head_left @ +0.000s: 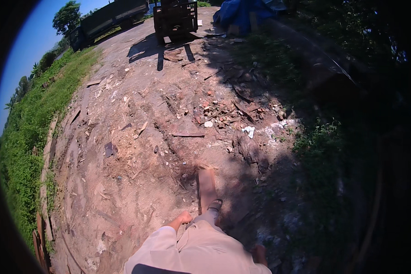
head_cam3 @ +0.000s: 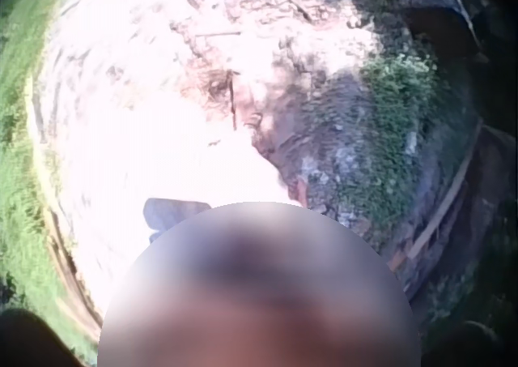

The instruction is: The person measures wooden planks with a tape measure, then picks up and carries several planks across an outdoor yard. The person walks through the area, places planks down, and continues moving through the space.

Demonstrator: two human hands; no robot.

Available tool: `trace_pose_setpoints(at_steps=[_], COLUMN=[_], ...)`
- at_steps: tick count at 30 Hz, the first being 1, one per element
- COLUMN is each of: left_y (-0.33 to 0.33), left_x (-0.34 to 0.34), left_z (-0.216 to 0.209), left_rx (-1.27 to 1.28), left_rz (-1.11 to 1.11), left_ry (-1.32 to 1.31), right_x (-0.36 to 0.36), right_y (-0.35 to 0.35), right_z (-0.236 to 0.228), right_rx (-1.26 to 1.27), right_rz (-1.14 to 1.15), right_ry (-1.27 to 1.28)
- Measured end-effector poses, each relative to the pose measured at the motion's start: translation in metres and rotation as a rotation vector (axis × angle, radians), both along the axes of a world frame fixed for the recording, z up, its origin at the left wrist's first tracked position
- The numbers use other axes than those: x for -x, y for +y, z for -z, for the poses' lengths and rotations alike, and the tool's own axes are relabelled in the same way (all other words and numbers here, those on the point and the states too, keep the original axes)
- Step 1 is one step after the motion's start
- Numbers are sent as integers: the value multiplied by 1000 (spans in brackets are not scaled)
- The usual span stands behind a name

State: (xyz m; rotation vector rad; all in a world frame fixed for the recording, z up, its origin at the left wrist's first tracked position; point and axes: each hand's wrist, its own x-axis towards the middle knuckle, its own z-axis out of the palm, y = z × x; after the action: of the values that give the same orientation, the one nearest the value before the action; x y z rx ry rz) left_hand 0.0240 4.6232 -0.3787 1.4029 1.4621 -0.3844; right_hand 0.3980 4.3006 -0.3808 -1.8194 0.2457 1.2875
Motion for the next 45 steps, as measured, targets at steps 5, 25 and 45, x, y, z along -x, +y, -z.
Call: trace_pose_setpoints(at_steps=[5, 25, 45], left_y=[43, 33, 52], left_x=[-28, -14, -35], left_z=[-9, 22, 27], left_rx=[-20, -20, 25], left_rz=[-66, -147, 142], left_ry=[-91, -171, -32], right_x=[0, -13, 21], right_y=[26, 76, 34], right_z=[-8, -36, 2], right_rx=[14, -17, 35], right_rz=[-69, -12, 85], right_ry=[-61, -93, -93])
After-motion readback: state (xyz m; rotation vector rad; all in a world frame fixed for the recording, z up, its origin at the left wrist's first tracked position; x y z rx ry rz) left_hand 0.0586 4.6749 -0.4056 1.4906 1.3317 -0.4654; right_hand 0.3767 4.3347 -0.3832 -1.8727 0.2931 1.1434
